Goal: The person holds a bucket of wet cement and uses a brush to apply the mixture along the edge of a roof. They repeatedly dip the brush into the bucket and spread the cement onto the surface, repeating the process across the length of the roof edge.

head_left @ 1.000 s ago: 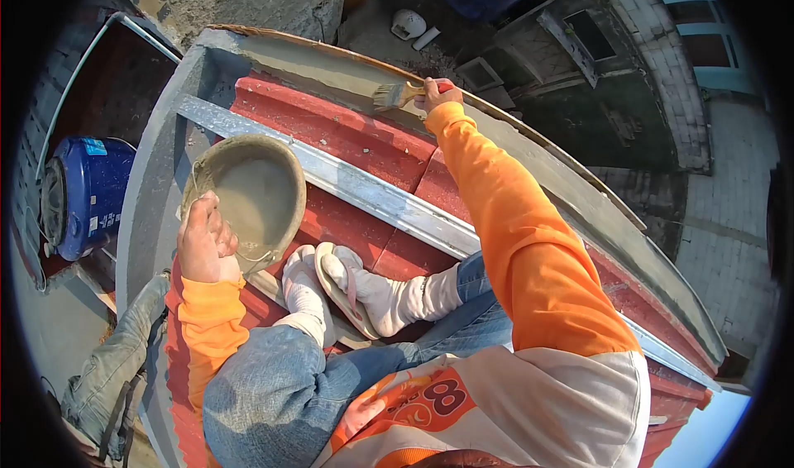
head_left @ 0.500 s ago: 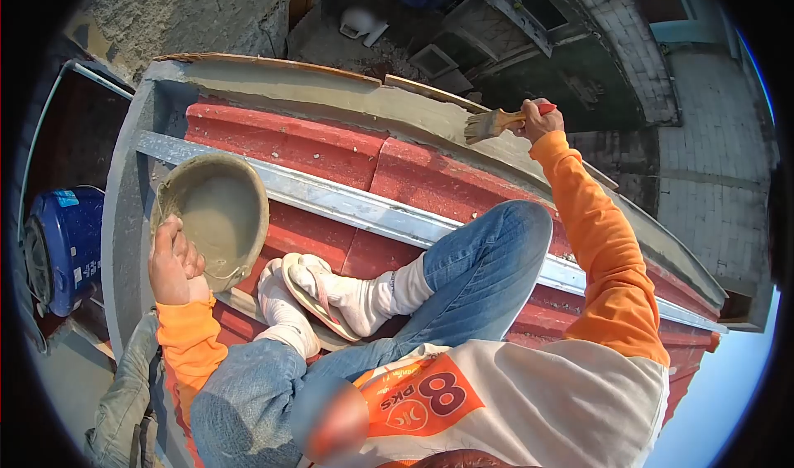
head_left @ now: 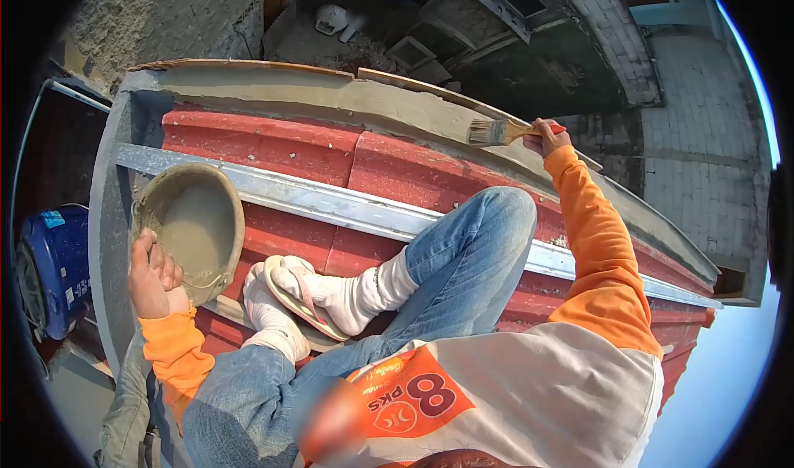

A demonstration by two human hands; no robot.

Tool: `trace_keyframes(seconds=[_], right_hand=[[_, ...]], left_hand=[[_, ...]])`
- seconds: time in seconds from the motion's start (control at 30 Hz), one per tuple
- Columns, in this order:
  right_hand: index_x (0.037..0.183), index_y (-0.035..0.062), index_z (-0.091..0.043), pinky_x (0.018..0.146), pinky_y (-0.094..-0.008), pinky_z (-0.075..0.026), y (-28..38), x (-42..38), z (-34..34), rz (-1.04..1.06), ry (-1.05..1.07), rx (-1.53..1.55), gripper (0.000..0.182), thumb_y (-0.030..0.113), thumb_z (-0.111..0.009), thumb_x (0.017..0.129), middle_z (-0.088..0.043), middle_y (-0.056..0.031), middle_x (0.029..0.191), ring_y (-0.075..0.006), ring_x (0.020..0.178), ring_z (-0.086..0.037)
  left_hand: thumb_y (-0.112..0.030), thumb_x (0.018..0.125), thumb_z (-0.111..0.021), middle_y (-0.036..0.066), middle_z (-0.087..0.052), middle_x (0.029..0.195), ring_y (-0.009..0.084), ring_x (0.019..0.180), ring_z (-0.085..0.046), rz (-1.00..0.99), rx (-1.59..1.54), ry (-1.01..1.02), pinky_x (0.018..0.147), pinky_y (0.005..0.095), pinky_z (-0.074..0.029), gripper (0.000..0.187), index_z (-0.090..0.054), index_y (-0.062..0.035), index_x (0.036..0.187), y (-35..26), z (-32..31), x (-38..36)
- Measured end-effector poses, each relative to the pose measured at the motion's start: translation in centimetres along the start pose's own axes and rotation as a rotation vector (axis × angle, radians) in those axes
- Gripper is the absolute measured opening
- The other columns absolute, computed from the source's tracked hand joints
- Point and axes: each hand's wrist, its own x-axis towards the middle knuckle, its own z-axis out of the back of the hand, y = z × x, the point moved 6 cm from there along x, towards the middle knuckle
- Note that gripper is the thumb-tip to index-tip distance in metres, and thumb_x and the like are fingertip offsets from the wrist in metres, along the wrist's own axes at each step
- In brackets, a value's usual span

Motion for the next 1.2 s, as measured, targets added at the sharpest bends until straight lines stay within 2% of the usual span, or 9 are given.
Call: trace_keyframes(seconds=[0.2,0.4,0.57,0.7,0.77,0.9,1.0,1.07,1.2], right_hand=[[0.081,0.0078,-0.053,0.042,-0.0315,-0.050,3.5,-3.3,17.8,-0.013,-0.371,-0.616,0.020,0.028,-0.054,0.082,-0.060,-0.0111,0.073,-0.0187,0.050,-0.059],[0.085,0.0039,-0.055,0.076,-0.0414,-0.046,5.9,-3.6,0.6,0.437,-0.276,-1.492,0.027,0.029,-0.056,0.073,-0.059,-0.0191,0.086,-0.0339,0.084,-0.058],[0.089,0.0035,-0.056,0.075,-0.0392,-0.047,6.0,-7.2,-23.1,0.683,0.243,-1.328,0.028,0.028,-0.054,0.076,-0.056,-0.0185,0.089,-0.0340,0.083,-0.059],[0.076,0.0057,-0.058,0.063,-0.0364,-0.049,9.3,-9.2,-35.2,1.174,0.198,-0.813,0.027,0.032,-0.059,0.074,-0.059,-0.0125,0.071,-0.0266,0.067,-0.061],[0.074,0.0046,-0.056,0.065,-0.0350,-0.048,11.8,-8.5,-35.3,0.837,0.356,-0.594,0.033,0.038,-0.059,0.075,-0.059,-0.0142,0.071,-0.0313,0.068,-0.060],[0.076,0.0048,-0.052,0.052,-0.0253,-0.050,13.9,-6.0,-27.7,0.557,0.422,-0.611,0.039,0.041,-0.067,0.073,-0.061,-0.0096,0.066,-0.0148,0.057,-0.061],[0.081,0.0046,-0.054,0.057,-0.0216,-0.049,12.2,-5.5,-20.3,0.524,0.661,-0.824,0.021,0.023,-0.065,0.079,-0.060,-0.0046,0.076,-0.0083,0.063,-0.057],[0.080,0.0056,-0.057,0.063,-0.0277,-0.046,11.8,-7.4,-16.3,0.725,0.719,-1.041,0.013,0.014,-0.063,0.073,-0.059,-0.0051,0.070,-0.0144,0.066,-0.058],[0.080,0.0067,-0.056,0.063,-0.0334,-0.047,6.9,-8.0,-12.9,0.529,0.915,-1.416,0.015,0.018,-0.063,0.074,-0.060,-0.0108,0.072,-0.0245,0.066,-0.059]], left_hand=[[-0.023,0.088,-0.047,-0.006,-0.027,0.046,0.0037,0.033,-0.024,0.004,0.044,-0.036,0.033,0.0198,-0.020,0.018,-0.048,-0.0071,0.079,0.0,-0.4,-0.4],[-0.023,0.088,-0.047,-0.007,-0.027,0.046,0.0034,0.033,-0.024,-0.008,0.044,0.011,0.032,0.0197,-0.020,0.019,-0.048,-0.0074,0.078,-0.1,-0.5,-0.2],[-0.023,0.088,-0.047,-0.006,-0.027,0.046,0.0034,0.033,-0.025,-0.022,0.037,-0.007,0.033,0.0196,-0.020,0.018,-0.048,-0.0073,0.078,0.0,0.4,-0.2],[-0.020,0.088,-0.047,-0.006,-0.028,0.046,0.0042,0.034,-0.025,-0.041,-0.010,-0.005,0.033,0.0198,-0.020,0.017,-0.049,-0.0064,0.077,-0.3,0.6,-0.2],[-0.020,0.087,-0.048,-0.005,-0.027,0.047,0.0042,0.034,-0.025,-0.012,-0.026,-0.014,0.033,0.0198,-0.020,0.017,-0.049,-0.0067,0.077,-0.1,0.7,-0.3],[-0.021,0.086,-0.051,-0.006,-0.027,0.048,0.0040,0.035,-0.025,0.012,-0.065,-0.084,0.034,0.0199,-0.020,0.017,-0.049,-0.0072,0.077,-0.2,0.4,-0.4],[-0.021,0.086,-0.052,-0.007,-0.027,0.047,0.0032,0.034,-0.024,0.010,-0.025,-0.034,0.034,0.0194,-0.020,0.015,-0.049,-0.0086,0.078,-0.2,0.2,-0.3],[-0.021,0.085,-0.052,-0.007,-0.027,0.047,0.0030,0.034,-0.024,0.015,-0.022,-0.095,0.034,0.0193,-0.019,0.015,-0.049,-0.0091,0.077,-0.2,-0.1,-0.6],[-0.022,0.084,-0.054,-0.008,-0.028,0.047,0.0026,0.034,-0.023,0.013,0.016,-0.115,0.034,0.0191,-0.018,0.015,-0.051,-0.0092,0.077,0.0,0.3,-0.5]])
